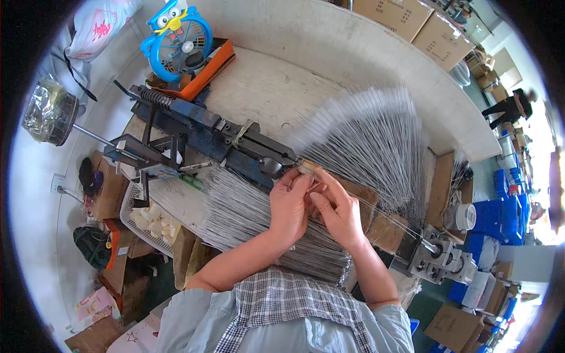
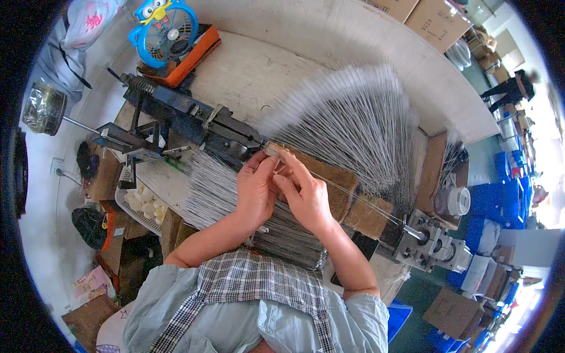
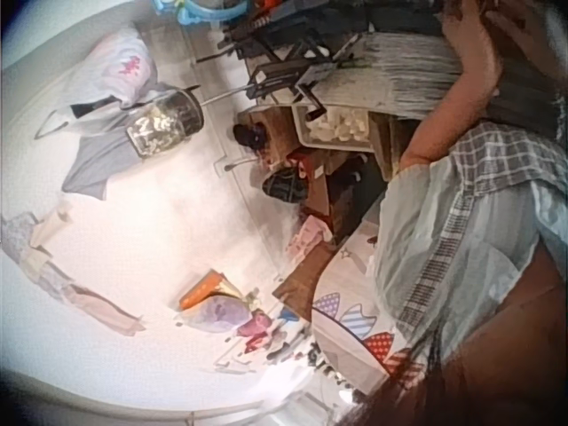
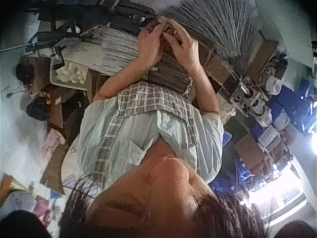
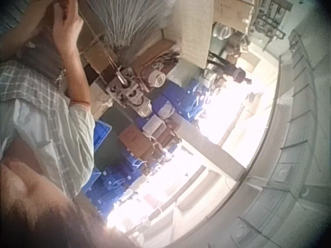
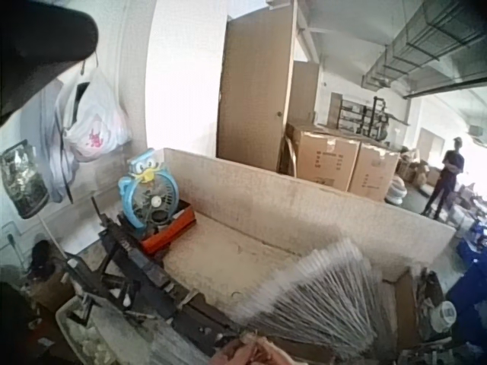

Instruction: The person places bristle fibers between metal wires clamped in a machine and operates the twisting mechanism to form small wire brushes repeatedly.

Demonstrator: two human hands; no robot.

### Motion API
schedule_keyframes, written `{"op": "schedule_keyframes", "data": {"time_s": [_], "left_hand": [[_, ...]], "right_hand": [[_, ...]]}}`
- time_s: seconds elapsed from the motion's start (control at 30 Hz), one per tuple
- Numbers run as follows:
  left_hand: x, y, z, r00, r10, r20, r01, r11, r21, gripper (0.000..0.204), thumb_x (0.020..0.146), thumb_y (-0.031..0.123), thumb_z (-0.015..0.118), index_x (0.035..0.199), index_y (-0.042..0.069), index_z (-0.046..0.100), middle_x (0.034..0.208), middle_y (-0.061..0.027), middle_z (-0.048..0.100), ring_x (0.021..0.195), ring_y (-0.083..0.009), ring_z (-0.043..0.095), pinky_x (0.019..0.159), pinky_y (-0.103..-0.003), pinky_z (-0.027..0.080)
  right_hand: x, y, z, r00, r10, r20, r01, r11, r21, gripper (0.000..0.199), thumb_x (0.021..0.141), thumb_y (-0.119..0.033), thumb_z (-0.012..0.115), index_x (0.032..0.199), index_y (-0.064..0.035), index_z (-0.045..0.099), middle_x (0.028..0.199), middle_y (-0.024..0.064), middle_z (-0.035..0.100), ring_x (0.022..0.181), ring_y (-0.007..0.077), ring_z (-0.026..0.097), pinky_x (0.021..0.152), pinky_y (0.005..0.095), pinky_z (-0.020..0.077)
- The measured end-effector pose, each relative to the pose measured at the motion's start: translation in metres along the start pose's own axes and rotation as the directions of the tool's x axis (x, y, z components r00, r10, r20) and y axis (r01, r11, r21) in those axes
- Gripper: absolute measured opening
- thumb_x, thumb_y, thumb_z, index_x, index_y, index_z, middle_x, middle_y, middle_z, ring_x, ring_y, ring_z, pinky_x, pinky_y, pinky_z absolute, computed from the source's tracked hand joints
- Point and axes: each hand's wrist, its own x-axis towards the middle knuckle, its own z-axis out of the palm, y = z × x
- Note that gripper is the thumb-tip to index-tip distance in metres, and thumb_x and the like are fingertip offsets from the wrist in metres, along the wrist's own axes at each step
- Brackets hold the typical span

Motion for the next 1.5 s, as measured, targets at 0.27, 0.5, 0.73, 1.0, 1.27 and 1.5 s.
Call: {"op": "schedule_keyframes", "data": {"time_s": [0.27,0.5,0.73,1.0,1.27,1.5], "left_hand": [[0.000,-0.001,-0.005,0.998,0.054,0.019,-0.054,0.998,0.021,0.017,0.087,0.008,0.053,0.101,-0.001,0.053,0.093,-0.0067,0.059,0.082,-0.0142,0.059,0.072,-0.025,0.050],[-0.002,0.002,-0.004,1.000,0.000,0.010,0.000,0.998,-0.064,0.021,0.088,0.015,0.046,0.099,-0.002,0.054,0.094,-0.0102,0.060,0.083,-0.0169,0.059,0.078,-0.029,0.049],[0.000,0.002,-0.010,0.998,-0.055,0.044,0.059,0.994,-0.095,0.019,0.088,0.015,0.046,0.094,0.000,0.054,0.091,-0.0098,0.060,0.080,-0.0163,0.060,0.072,-0.028,0.049],[0.000,0.001,-0.003,0.997,0.013,0.070,-0.009,0.998,-0.057,0.015,0.087,0.010,0.050,0.098,-0.001,0.054,0.091,-0.0076,0.059,0.081,-0.0144,0.060,0.073,-0.026,0.050],[0.000,0.003,-0.003,0.998,0.033,0.046,-0.030,0.997,-0.067,0.020,0.090,0.014,0.047,0.101,-0.003,0.051,0.094,-0.0103,0.058,0.088,-0.0171,0.059,0.082,-0.029,0.050],[-0.009,0.014,-0.004,0.998,-0.051,0.025,0.053,0.995,-0.085,0.052,0.095,0.040,0.031,0.115,-0.007,0.043,0.112,-0.0176,0.052,0.105,-0.0272,0.052,0.095,-0.039,0.042]], "right_hand": [[0.004,-0.011,-0.007,0.998,0.052,0.034,-0.052,0.999,-0.015,0.040,0.084,-0.013,0.060,0.122,-0.0055,0.051,0.069,0.0083,0.064,0.058,0.0124,0.063,0.056,0.0245,0.0480],[-0.011,-0.007,-0.006,0.994,0.022,0.108,-0.030,0.997,0.073,0.036,0.084,-0.014,0.059,0.118,-0.0043,0.054,0.077,0.0111,0.065,0.063,0.0153,0.065,0.058,0.0256,0.0491],[-0.007,-0.001,0.001,0.990,0.117,0.081,-0.127,0.984,0.128,0.034,0.085,-0.014,0.059,0.117,-0.0038,0.055,0.082,0.0116,0.065,0.065,0.0165,0.064,0.060,0.0255,0.0489],[0.000,-0.004,-0.001,0.998,-0.043,-0.047,0.042,0.999,-0.019,0.040,0.083,-0.012,0.061,0.121,-0.0052,0.051,0.075,0.0085,0.064,0.062,0.0170,0.063,0.057,0.0267,0.0489],[-0.003,-0.021,-0.016,0.979,-0.181,-0.096,0.147,0.947,-0.284,0.040,0.075,-0.014,0.067,0.113,-0.0057,0.057,0.074,0.0057,0.063,0.061,0.0234,0.060,0.056,0.0306,0.0479],[-0.006,-0.010,-0.027,0.920,-0.382,-0.087,0.243,0.730,-0.639,0.016,0.069,-0.009,0.066,0.084,-0.0068,0.064,0.077,0.0014,0.059,0.084,0.0198,0.053,0.072,0.0330,0.0396]]}}
